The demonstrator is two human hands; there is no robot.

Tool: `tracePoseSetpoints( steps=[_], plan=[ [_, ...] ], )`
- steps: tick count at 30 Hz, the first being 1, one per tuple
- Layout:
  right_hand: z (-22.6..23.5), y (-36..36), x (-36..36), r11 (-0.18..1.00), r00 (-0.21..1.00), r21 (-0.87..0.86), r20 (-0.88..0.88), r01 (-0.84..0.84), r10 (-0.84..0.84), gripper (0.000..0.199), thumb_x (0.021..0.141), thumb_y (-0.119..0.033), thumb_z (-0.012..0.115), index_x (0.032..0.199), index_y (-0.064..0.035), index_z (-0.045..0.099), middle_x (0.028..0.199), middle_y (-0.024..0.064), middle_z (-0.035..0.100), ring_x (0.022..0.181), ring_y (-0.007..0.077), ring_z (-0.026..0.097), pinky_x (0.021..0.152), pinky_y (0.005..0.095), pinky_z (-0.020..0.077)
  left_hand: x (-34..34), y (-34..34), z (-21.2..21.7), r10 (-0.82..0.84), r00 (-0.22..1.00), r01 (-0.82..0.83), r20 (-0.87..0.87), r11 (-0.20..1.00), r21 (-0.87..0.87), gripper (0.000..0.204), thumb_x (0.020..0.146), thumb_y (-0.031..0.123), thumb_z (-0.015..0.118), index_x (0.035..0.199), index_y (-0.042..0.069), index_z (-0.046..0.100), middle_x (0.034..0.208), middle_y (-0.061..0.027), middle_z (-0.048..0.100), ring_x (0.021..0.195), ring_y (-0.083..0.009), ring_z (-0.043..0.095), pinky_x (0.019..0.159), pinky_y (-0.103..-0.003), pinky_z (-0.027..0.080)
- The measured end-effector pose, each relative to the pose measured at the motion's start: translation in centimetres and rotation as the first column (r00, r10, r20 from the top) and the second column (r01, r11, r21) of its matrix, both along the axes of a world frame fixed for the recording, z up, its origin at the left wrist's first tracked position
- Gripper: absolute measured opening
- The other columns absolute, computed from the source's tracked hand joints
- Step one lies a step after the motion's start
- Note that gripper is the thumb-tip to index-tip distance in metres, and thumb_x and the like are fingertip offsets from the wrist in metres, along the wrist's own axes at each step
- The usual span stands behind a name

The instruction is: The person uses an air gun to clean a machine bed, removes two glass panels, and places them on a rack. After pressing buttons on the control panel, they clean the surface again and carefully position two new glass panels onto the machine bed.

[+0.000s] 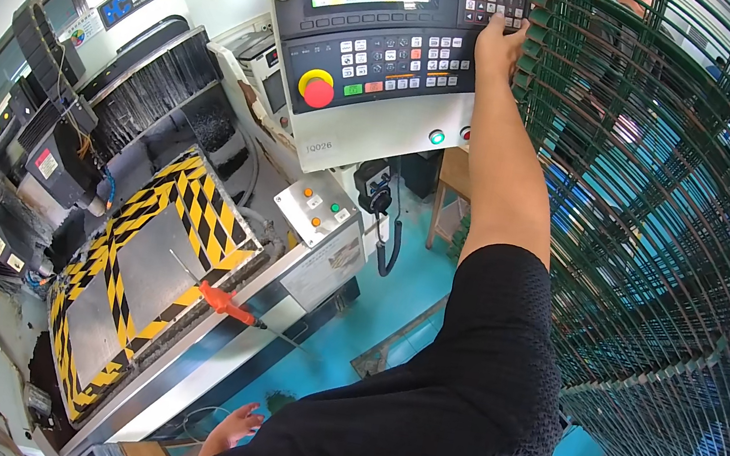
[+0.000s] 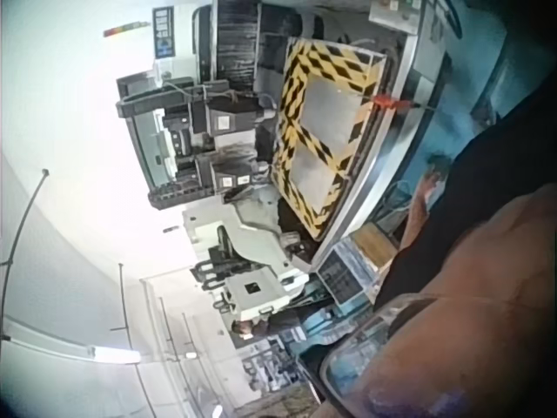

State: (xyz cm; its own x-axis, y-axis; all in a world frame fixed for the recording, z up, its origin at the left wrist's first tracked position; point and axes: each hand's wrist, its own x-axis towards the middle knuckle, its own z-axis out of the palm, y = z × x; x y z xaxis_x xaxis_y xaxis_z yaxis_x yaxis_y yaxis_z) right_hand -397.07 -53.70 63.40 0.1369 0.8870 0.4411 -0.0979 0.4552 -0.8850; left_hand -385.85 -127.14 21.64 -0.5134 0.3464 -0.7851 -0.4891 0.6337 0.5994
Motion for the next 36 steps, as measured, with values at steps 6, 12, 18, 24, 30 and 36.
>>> tracePoseSetpoints(
  steps=[6, 12, 18, 24, 30, 36],
  plan=[
    [0.4, -0.2, 0.3, 0.999, 0.999, -0.027, 0.039, 0.024, -0.023, 0.088, 0.077, -0.045, 0.071, 0.146, -0.0075, 0.033, 0.145, 0.0213, 0.041, 0.133, 0.0387, 0.040, 0.111, 0.0462, 0.0303, 0.0, -0.5, -0.7, -0.002, 1.000, 0.003, -0.009, 0.999, 0.033, 0.070, 0.088, 0.025, 0.064, 0.148, 0.008, 0.033, 0.125, -0.0103, 0.059, 0.107, -0.0190, 0.056, 0.087, -0.035, 0.045],
    [0.4, 0.1, 0.4, 0.999, 0.998, -0.030, 0.065, 0.017, -0.015, 0.093, 0.074, -0.047, 0.074, 0.147, -0.0082, 0.031, 0.147, 0.0211, 0.038, 0.135, 0.0381, 0.037, 0.112, 0.0468, 0.0287, 0.2, -1.2, -2.0, 0.018, 1.000, -0.018, 0.015, 0.999, 0.028, 0.070, 0.088, 0.026, 0.065, 0.148, 0.008, 0.034, 0.124, -0.0103, 0.060, 0.105, -0.0194, 0.057, 0.087, -0.035, 0.046],
    [0.8, -0.4, 0.5, 0.999, 0.995, -0.034, 0.095, 0.020, -0.017, 0.093, 0.074, -0.049, 0.073, 0.147, -0.0086, 0.031, 0.148, 0.0214, 0.037, 0.136, 0.0382, 0.036, 0.112, 0.0466, 0.0281, -0.3, -1.9, -4.0, 0.021, 0.999, -0.023, 0.031, 0.998, 0.050, 0.070, 0.087, 0.026, 0.065, 0.148, 0.008, 0.034, 0.122, -0.0098, 0.060, 0.104, -0.0188, 0.057, 0.086, -0.035, 0.046],
    [0.4, 0.0, 0.6, 1.000, 0.995, 0.023, 0.097, 0.020, -0.022, 0.068, 0.087, -0.040, 0.058, 0.145, -0.0125, 0.036, 0.145, 0.0197, 0.043, 0.131, 0.0388, 0.043, 0.108, 0.0463, 0.0335, -0.1, -1.6, -3.3, 0.021, 1.000, -0.022, 0.017, 0.997, 0.068, 0.070, 0.087, 0.024, 0.065, 0.148, 0.008, 0.034, 0.121, -0.0092, 0.060, 0.101, -0.0176, 0.057, 0.084, -0.034, 0.046],
    [0.0, 0.0, 0.1, 0.997, 0.996, 0.057, 0.069, 0.052, -0.056, 0.049, 0.092, -0.035, 0.049, 0.138, -0.0181, 0.049, 0.136, 0.0182, 0.052, 0.125, 0.0362, 0.049, 0.106, 0.0438, 0.0358, 0.1, -2.3, -4.4, 0.043, 0.998, -0.047, 0.051, 0.996, 0.073, 0.071, 0.085, 0.023, 0.064, 0.148, 0.007, 0.034, 0.120, -0.0090, 0.060, 0.101, -0.0177, 0.057, 0.084, -0.034, 0.046],
    [0.1, -0.4, 0.4, 0.998, 0.990, 0.044, 0.132, 0.052, -0.057, 0.048, 0.094, -0.034, 0.045, 0.139, -0.0176, 0.047, 0.131, 0.0195, 0.057, 0.119, 0.0372, 0.055, 0.100, 0.0444, 0.0419, 0.1, -2.1, -4.9, 0.027, 0.999, -0.031, 0.038, 0.994, 0.101, 0.070, 0.086, 0.023, 0.062, 0.147, 0.004, 0.034, 0.121, -0.0101, 0.060, 0.105, -0.0198, 0.057, 0.088, -0.036, 0.046]
  ],
)
